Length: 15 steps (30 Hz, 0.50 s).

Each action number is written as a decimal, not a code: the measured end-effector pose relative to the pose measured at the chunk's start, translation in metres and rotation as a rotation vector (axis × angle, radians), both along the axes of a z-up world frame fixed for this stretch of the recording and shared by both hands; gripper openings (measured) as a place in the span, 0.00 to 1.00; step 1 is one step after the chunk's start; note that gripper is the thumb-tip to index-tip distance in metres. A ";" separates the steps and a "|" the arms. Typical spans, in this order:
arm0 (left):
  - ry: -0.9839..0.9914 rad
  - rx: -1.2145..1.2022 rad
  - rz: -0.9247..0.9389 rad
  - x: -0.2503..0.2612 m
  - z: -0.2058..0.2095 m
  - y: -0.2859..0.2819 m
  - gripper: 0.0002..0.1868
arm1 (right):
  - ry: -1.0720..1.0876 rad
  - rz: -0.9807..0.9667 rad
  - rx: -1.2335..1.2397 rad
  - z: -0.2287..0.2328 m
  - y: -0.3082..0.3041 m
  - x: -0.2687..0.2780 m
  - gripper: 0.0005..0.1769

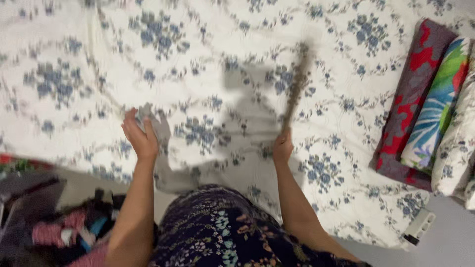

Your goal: The person smooths a floral-patterned bedsheet, folds a pillow, and sweeps the bed surface with a traditional straw broom. They then move stuffed toys and a bag from the bed to the floor.

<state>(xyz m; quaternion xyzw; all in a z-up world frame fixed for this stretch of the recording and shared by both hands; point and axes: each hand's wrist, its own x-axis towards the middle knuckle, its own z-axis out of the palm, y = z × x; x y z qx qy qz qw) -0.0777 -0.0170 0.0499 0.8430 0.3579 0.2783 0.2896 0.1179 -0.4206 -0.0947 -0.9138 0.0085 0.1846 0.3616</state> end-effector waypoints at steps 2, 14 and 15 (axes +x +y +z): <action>0.035 0.005 0.013 -0.037 -0.009 -0.010 0.21 | -0.095 -0.119 0.215 -0.008 -0.010 -0.040 0.33; -0.063 -0.035 0.437 -0.213 -0.053 0.054 0.24 | -0.278 0.411 0.335 0.037 0.009 -0.177 0.21; -0.078 -0.075 0.449 -0.222 -0.063 0.070 0.23 | -0.142 0.186 0.243 0.038 0.021 -0.167 0.25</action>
